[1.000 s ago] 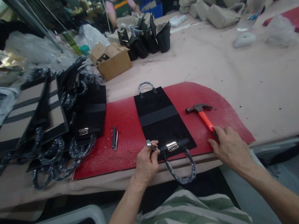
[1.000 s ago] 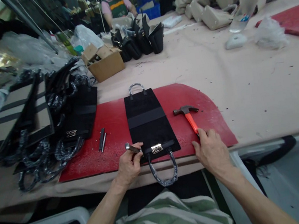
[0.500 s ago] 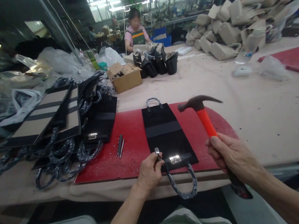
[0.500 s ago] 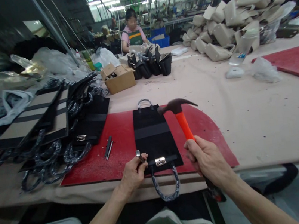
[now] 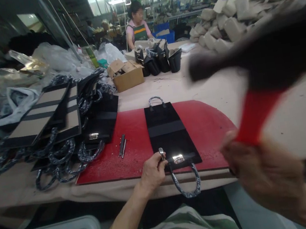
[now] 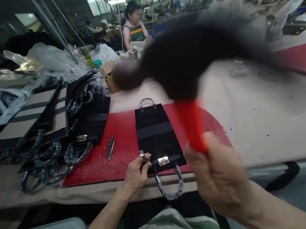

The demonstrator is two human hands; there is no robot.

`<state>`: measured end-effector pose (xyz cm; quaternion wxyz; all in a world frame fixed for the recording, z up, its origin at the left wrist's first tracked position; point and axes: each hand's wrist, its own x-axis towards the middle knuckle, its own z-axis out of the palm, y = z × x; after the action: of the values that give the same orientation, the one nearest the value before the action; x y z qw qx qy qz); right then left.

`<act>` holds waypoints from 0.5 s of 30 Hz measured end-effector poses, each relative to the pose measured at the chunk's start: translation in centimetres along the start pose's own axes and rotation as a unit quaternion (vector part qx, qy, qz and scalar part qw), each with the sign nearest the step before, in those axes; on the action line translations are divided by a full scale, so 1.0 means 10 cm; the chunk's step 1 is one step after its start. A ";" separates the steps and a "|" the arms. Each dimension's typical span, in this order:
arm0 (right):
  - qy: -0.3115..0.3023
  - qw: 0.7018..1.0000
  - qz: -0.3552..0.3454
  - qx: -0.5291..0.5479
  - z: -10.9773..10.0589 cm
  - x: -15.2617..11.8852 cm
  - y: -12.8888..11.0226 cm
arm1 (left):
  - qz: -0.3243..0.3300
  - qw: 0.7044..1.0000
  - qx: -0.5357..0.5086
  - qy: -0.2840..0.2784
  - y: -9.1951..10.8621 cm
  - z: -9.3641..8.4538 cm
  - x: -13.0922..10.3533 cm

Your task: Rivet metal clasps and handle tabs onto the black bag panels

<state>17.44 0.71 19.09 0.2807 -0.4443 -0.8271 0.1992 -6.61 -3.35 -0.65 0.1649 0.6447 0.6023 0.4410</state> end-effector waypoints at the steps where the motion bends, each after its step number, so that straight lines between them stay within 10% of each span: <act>1: -0.060 0.998 -0.009 -0.027 0.06 -0.04 0.03 | -0.002 1.000 0.007 -0.006 0.00 0.00 0.00; 4: -0.194 0.977 0.003 -0.085 0.19 -0.11 0.20 | 0.001 1.000 0.009 -0.016 -0.02 0.02 -0.01; 10: -0.198 0.966 0.165 0.025 0.30 -0.14 0.85 | 0.007 1.000 -0.005 -0.005 -0.06 0.04 -0.04; 15: -0.129 0.949 0.236 -0.165 0.54 -0.28 1.42 | 0.024 1.000 0.001 0.003 -0.07 0.03 -0.05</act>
<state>24.07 5.39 5.94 0.0395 -0.6375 -0.7490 0.1762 -6.77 -3.52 -1.50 0.1520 0.6577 0.5878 0.4458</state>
